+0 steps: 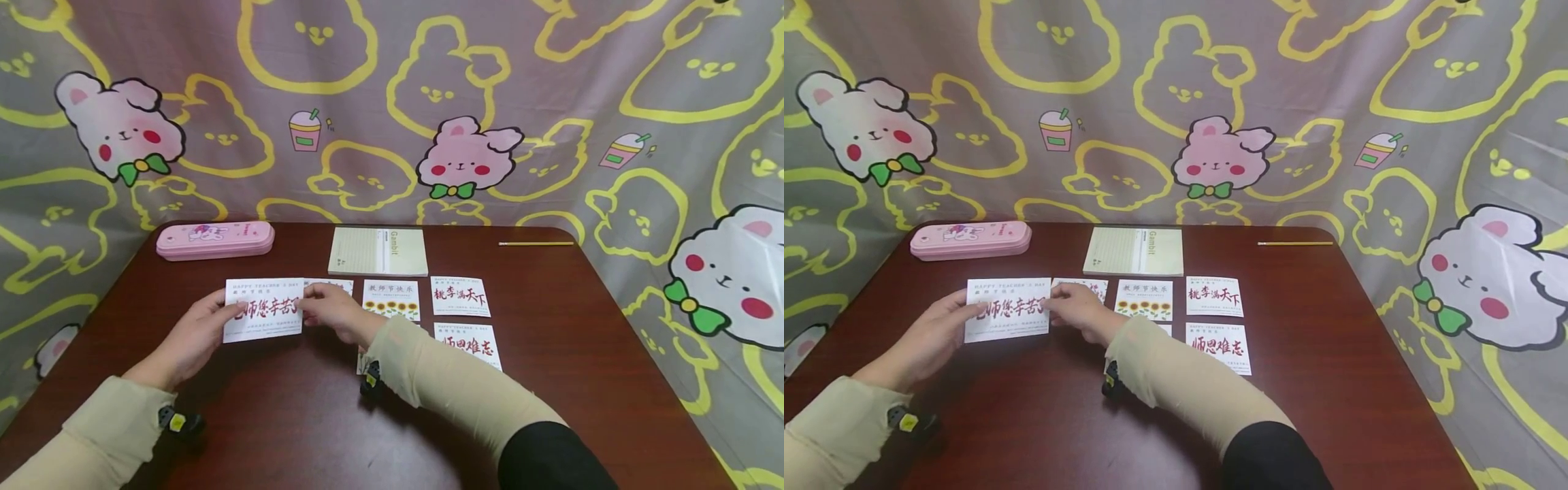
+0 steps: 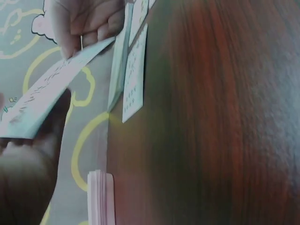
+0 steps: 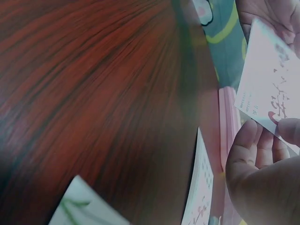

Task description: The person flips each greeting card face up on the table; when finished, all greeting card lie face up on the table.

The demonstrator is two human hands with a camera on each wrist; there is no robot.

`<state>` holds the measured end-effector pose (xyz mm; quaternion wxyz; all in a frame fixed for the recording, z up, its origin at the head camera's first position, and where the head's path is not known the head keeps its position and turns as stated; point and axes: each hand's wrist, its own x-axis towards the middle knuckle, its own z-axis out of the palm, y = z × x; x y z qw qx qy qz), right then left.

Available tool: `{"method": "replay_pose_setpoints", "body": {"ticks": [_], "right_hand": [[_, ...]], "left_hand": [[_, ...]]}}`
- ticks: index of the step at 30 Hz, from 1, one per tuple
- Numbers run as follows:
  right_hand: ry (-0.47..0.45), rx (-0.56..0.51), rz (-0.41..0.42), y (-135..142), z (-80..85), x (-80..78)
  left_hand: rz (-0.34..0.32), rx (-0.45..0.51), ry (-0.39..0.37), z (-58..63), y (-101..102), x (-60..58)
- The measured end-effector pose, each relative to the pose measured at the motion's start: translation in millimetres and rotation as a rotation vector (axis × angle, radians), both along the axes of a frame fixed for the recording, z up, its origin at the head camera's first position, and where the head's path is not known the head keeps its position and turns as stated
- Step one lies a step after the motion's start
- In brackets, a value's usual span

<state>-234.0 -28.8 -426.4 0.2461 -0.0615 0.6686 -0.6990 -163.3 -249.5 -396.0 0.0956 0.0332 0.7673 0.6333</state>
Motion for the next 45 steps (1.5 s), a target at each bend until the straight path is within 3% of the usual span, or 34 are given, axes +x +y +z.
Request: {"method": "replay_pose_setpoints", "body": {"ticks": [6, 11, 21, 28, 35, 38, 42, 45], "right_hand": [[-0.022, 0.016, -0.016, 9, -3.4, -1.2], [0.004, 0.058, -0.024, 15, -4.0, -2.4], [0.086, 0.151, 0.016, 34, -8.3, 3.7], [0.235, 0.383, 0.079, 43, -5.7, 7.3], [0.198, 0.45, 0.105, 52, -10.4, 3.6], [0.25, 0.579, 0.155, 56, -10.5, 0.9], [0.414, 0.817, 0.25, 58, -6.3, -2.1], [0.502, 0.936, 0.302, 59, -2.4, -3.2]], "left_hand": [[0.159, -0.212, 0.044, -8.9, 0, -3.2], [0.19, -0.284, 0.015, -16.7, 1, -4.2], [0.129, -0.326, -0.044, -27.3, 4, -7.4], [0.063, -0.36, -0.079, -36.2, 11, -8.8], [-0.016, -0.367, -0.077, -43.9, 21, -12.0], [-0.052, -0.408, -0.082, -44.7, 26, -15.2], [-0.075, -0.462, -0.088, -45.6, 32, -19.6], [-0.087, -0.48, -0.09, -45.4, 34, -22.4]]}}
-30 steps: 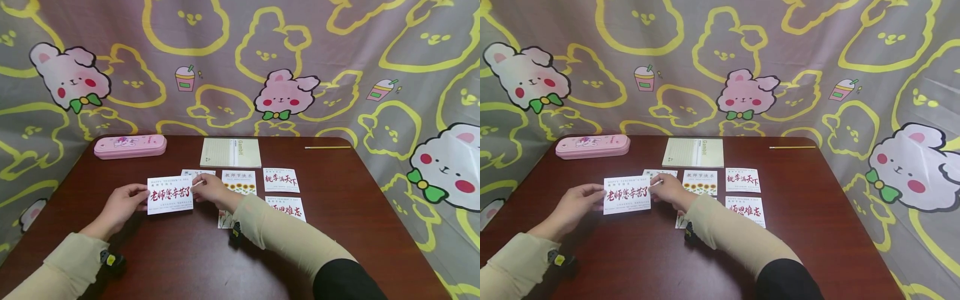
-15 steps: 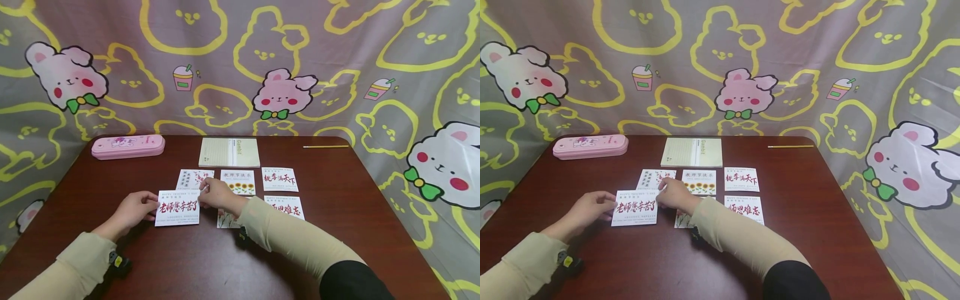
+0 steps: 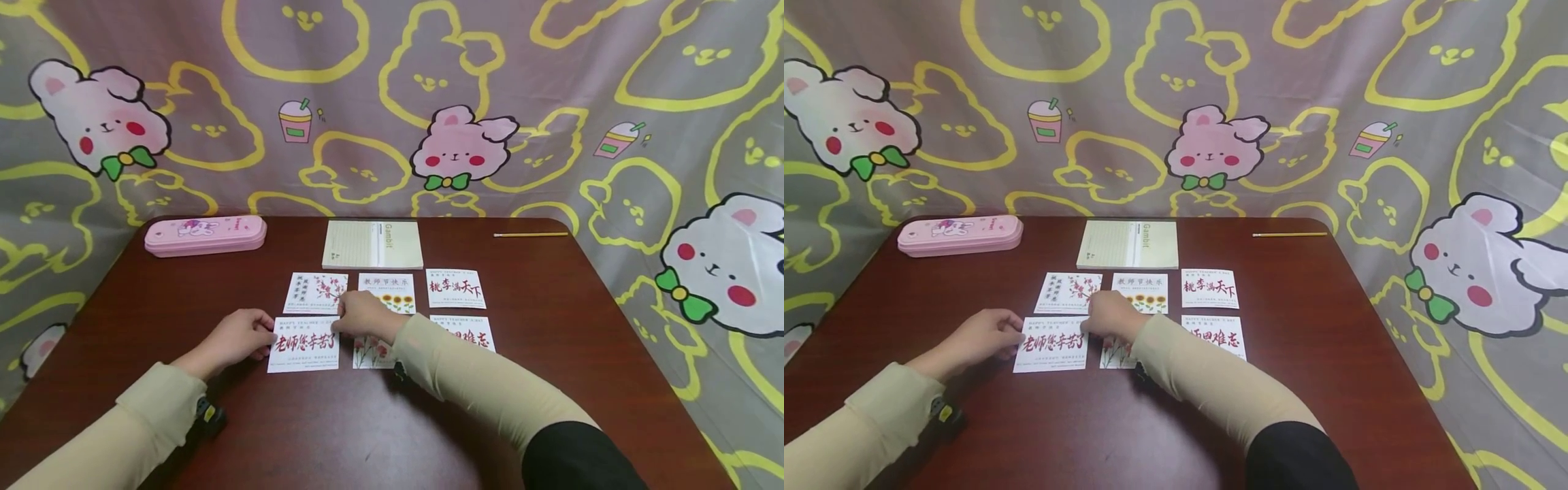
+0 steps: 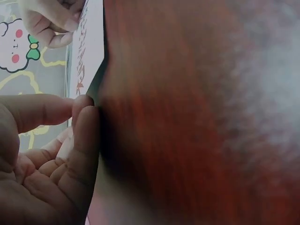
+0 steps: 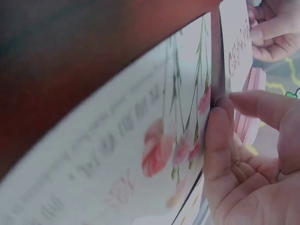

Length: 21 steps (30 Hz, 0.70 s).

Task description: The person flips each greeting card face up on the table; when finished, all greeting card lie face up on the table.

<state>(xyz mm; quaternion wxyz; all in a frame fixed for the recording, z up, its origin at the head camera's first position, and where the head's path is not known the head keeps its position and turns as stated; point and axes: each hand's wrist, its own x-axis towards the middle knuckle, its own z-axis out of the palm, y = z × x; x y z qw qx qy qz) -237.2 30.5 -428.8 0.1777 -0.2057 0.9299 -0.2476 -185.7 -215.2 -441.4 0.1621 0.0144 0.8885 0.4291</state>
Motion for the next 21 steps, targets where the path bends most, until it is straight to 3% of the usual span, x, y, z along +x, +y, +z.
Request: {"method": "replay_pose_setpoints", "body": {"ticks": [6, 11, 16, 21], "right_hand": [[0.065, 0.114, 0.069, -1, 2.9, -1.6], [0.087, 0.134, 0.079, -2, 4.5, -2.1], [0.073, 0.086, 0.102, 7, 13.1, -1.6], [0.072, -0.036, 0.086, 44, 29.6, -10.7]], "left_hand": [[-0.04, -0.048, -0.003, 5.6, 3, -3.1], [-0.043, -0.06, 0.0, 4.7, 3, -4.3], [-0.049, -0.052, 0.03, 5.1, -3, -3.6], [-0.052, -0.071, 0.097, 19.6, -17, -4.9]]}}
